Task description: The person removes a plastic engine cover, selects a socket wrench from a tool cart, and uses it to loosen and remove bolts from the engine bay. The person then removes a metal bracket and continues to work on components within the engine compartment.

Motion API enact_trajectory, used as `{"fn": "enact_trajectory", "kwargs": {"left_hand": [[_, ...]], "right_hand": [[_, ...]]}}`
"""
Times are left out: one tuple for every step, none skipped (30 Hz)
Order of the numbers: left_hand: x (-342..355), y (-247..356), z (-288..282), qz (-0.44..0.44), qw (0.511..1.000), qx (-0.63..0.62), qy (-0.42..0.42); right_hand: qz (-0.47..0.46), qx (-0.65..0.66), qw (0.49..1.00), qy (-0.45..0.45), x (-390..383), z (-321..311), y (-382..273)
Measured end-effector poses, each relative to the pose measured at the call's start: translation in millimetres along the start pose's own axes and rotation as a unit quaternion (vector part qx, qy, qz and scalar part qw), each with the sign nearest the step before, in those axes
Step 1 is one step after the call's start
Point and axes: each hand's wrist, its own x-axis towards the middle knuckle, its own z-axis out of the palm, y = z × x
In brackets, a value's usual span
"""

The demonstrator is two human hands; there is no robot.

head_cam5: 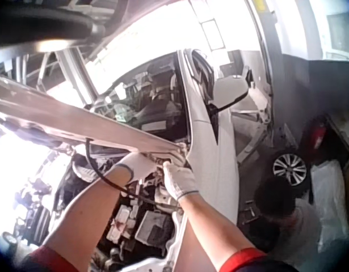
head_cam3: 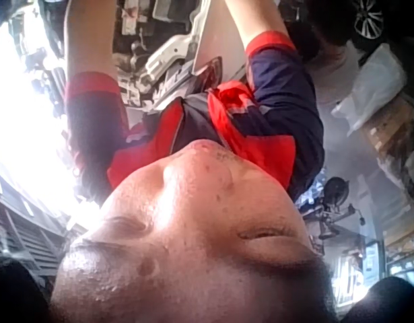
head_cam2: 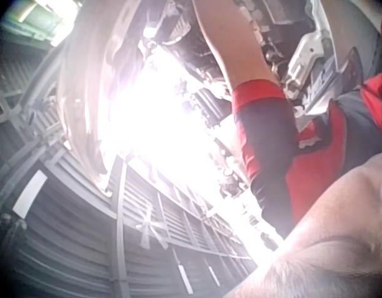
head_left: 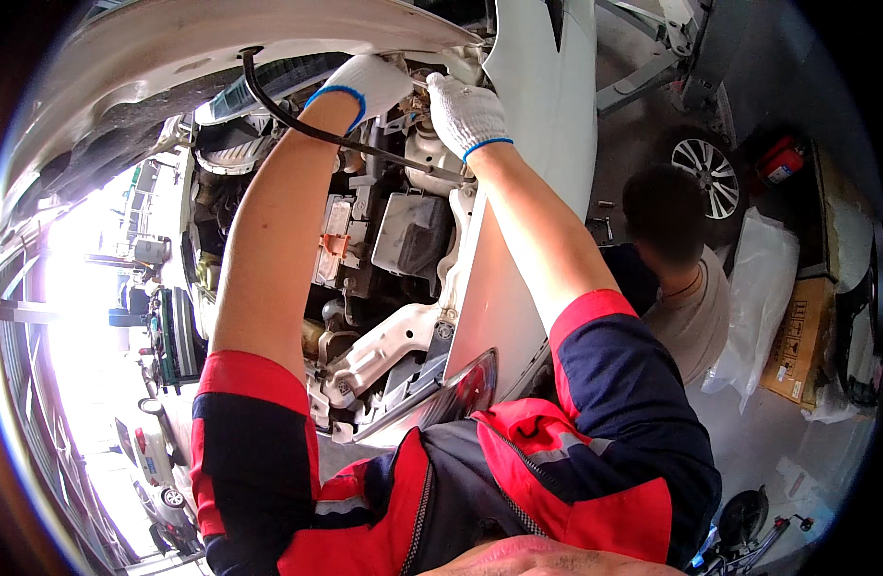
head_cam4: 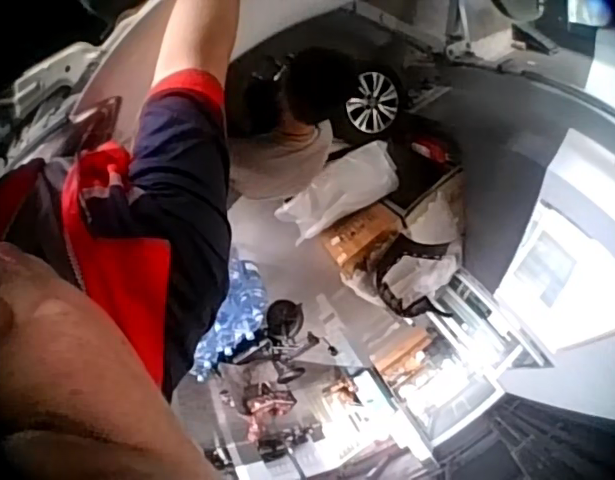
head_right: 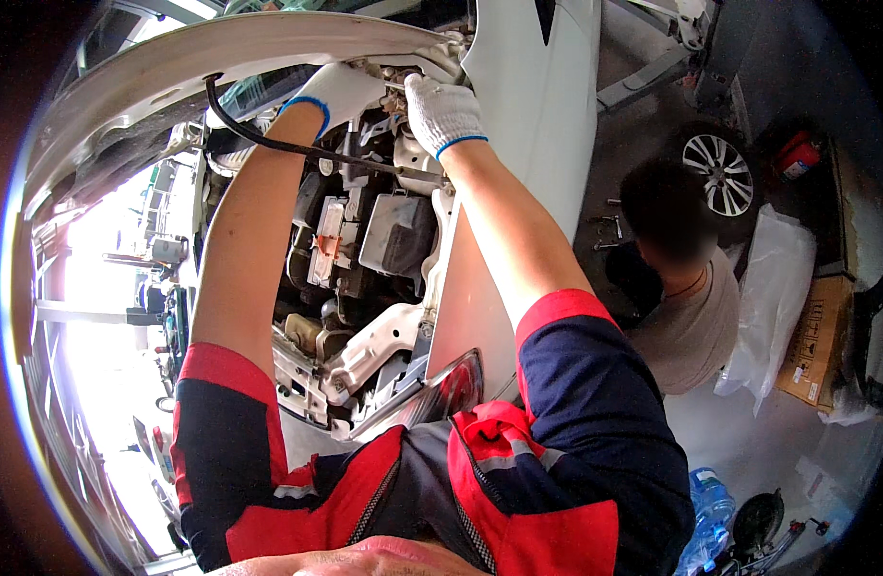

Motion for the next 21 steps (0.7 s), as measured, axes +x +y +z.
{"fn": "enact_trajectory", "kwargs": {"left_hand": [[1, -3, 5, 0.001, 1.0, 0.0, 0.001], [9, 5, -5, -0.111, 0.979, -0.169, -0.024], [5, 7, -13, -0.229, 0.916, -0.326, -0.052], [-1, 11, -18, -0.278, 0.87, -0.407, -0.03], [-4, 10, -18, -0.28, 0.87, -0.406, -0.028], [-9, 9, -16, -0.285, 0.856, -0.431, 0.024], [-12, 8, -15, -0.288, 0.839, -0.455, 0.076], [-12, 8, -21, -0.288, 0.839, -0.456, 0.076], [-11, 6, -27, -0.298, 0.83, -0.47, 0.038], [-12, 7, -32, -0.306, 0.821, -0.483, 0.0], [-16, 5, -32, -0.307, 0.821, -0.482, 0.001], [-24, 4, -32, -0.327, 0.776, -0.539, 0.002], [-33, 3, -31, -0.345, 0.727, -0.593, 0.004], [-44, 3, -27, -0.356, 0.651, -0.669, 0.04], [-58, 2, -19, -0.357, 0.652, -0.667, 0.043], [-74, 0, -10, -0.38, 0.603, -0.697, 0.077], [-89, 1, -3, -0.403, 0.55, -0.723, 0.112], [-97, 12, -2, -0.441, 0.495, -0.734, 0.145], [-109, 23, -1, -0.477, 0.437, -0.741, 0.177], [-120, 35, -22, -0.469, 0.434, -0.761, 0.116], [-149, 40, 0, -0.469, 0.425, -0.756, 0.166]], "right_hand": [[-0.005, 0.004, 1.0, -0.001, 1, 0, 1], [0.001, 0.004, 1.0, -0.005, -2, 3, 12], [0.001, 0.005, 1.0, -0.006, -4, -1, 8], [0.003, 0.006, 1.0, -0.013, -6, -4, 5], [0.004, 0.006, 1.0, -0.017, -6, -8, 2], [0.002, 0.006, 1.0, -0.016, -5, -6, 2], [0.009, -0.001, 1.0, -0.023, -3, -3, 1], [0.018, -0.01, 0.999, -0.031, -3, -1, 2], [0.019, -0.01, 0.999, -0.032, -3, 1, 5], [0.011, -0.023, 0.999, -0.037, -3, 3, 9], [0.002, -0.034, 0.999, -0.039, -2, 2, 10], [0.017, -0.029, 0.998, -0.049, -4, -1, 8], [0.015, -0.028, 0.998, -0.048, -4, 2, 7], [0.012, -0.023, 1.0, -0.013, -3, 9, 7], [0.007, -0.019, 1.0, 0.021, -2, 10, 4], [0.001, -0.024, 1.0, 0.009, -2, 10, 1], [-0.006, -0.021, 1.0, 0.009, -1, 8, -3], [0.009, -0.028, 0.999, -0.029, -1, 6, -1], [0.021, -0.035, 0.997, -0.067, 0, 5, 0], [0.035, -0.033, 0.996, -0.071, -1, 6, 12], [0.006, -0.016, 0.998, -0.058, 1, 5, 5]]}}
